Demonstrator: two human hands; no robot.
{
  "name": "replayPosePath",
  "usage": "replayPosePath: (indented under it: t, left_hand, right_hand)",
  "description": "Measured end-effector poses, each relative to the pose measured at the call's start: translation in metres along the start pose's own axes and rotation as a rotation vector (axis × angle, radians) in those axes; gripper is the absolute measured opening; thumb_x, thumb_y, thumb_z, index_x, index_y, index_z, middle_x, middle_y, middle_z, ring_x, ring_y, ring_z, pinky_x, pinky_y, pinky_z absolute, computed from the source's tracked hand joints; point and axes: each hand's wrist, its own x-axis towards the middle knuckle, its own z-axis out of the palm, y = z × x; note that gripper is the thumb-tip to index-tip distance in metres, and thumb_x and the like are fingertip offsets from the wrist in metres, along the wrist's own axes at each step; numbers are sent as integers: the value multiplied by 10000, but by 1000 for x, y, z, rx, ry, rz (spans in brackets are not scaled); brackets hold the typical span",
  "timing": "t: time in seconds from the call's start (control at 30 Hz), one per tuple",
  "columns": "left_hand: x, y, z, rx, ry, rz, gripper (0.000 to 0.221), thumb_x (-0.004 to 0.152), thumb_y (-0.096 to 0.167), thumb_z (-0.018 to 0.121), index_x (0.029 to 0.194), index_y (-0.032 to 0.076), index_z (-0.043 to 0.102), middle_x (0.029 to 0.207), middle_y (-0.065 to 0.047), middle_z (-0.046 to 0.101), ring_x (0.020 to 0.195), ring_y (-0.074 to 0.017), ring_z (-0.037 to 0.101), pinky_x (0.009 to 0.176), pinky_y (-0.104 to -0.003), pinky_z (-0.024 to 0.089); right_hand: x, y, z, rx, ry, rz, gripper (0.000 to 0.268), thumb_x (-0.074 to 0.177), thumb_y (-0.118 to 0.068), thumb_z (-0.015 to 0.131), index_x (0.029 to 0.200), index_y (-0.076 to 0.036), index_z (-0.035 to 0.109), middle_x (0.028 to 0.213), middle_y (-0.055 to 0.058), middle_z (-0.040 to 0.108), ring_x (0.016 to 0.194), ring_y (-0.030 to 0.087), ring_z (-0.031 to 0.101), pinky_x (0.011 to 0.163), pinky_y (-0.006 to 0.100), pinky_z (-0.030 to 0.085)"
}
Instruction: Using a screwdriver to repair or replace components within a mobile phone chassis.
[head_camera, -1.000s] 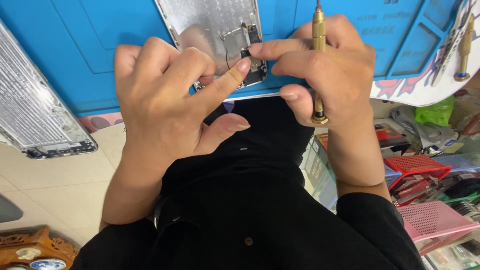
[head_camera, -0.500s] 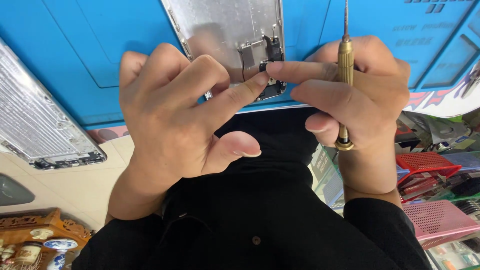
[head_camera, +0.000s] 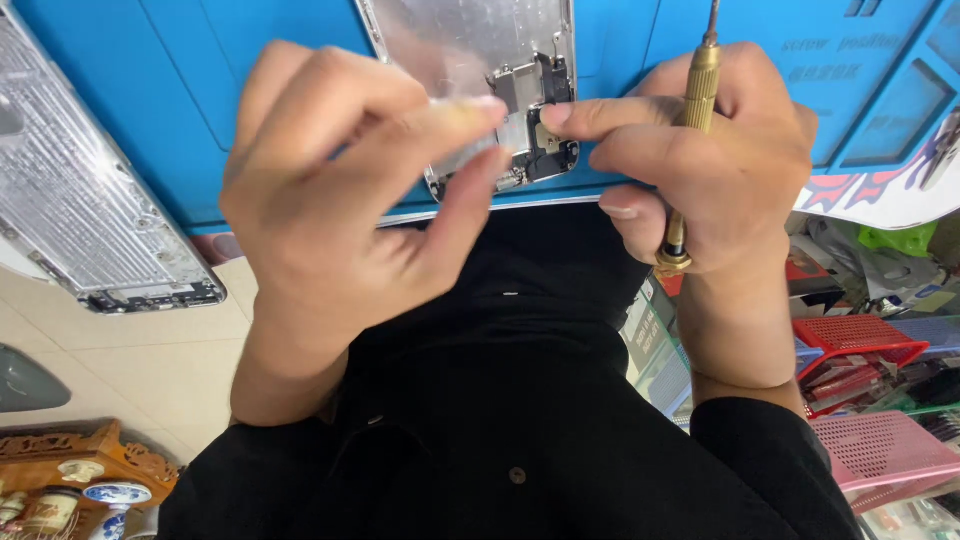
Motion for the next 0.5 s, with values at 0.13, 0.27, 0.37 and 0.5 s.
replayPosePath:
  t: [0.13, 0.27, 0.37, 0.5]
  left_hand:
    - [7, 3, 2, 83, 19, 7, 378, 862, 19, 813, 1227, 75, 729, 1075, -8, 600, 962, -198, 545, 845, -306, 480]
    - [11, 4, 3, 128, 14, 93, 262, 936, 46, 826, 1185, 80, 751, 1025, -2, 590, 931, -179, 536, 793, -308, 466]
    - [12, 3, 6, 168, 45, 144, 237, 938, 93, 832, 1164, 108, 762, 1015, 11, 600, 952, -174, 545, 779, -302, 464]
    - [13, 6, 11, 229, 116, 186, 193, 952, 141, 877, 1124, 123, 794, 1006, 13, 614, 933, -193, 542, 767, -340, 452]
  right_hand:
    - [-5, 7, 1, -16, 21, -62, 409, 1186, -418, 488, 984, -102, 650, 1109, -19, 786, 842, 235, 554, 738, 327, 490]
    - [-9, 11, 5, -30, 64, -129, 370, 1183, -369, 489, 995, -90, 644, 1114, -30, 794, 854, 225, 554, 734, 317, 493]
    - [-6, 11, 6, -31, 100, -154, 336, 1173, -344, 520, 989, -89, 640, 1103, -29, 794, 844, 229, 550, 726, 321, 496]
    - [-7, 9, 3, -7, 98, -169, 255, 1155, -283, 593, 996, -86, 628, 1124, -12, 782, 870, 239, 555, 786, 329, 506]
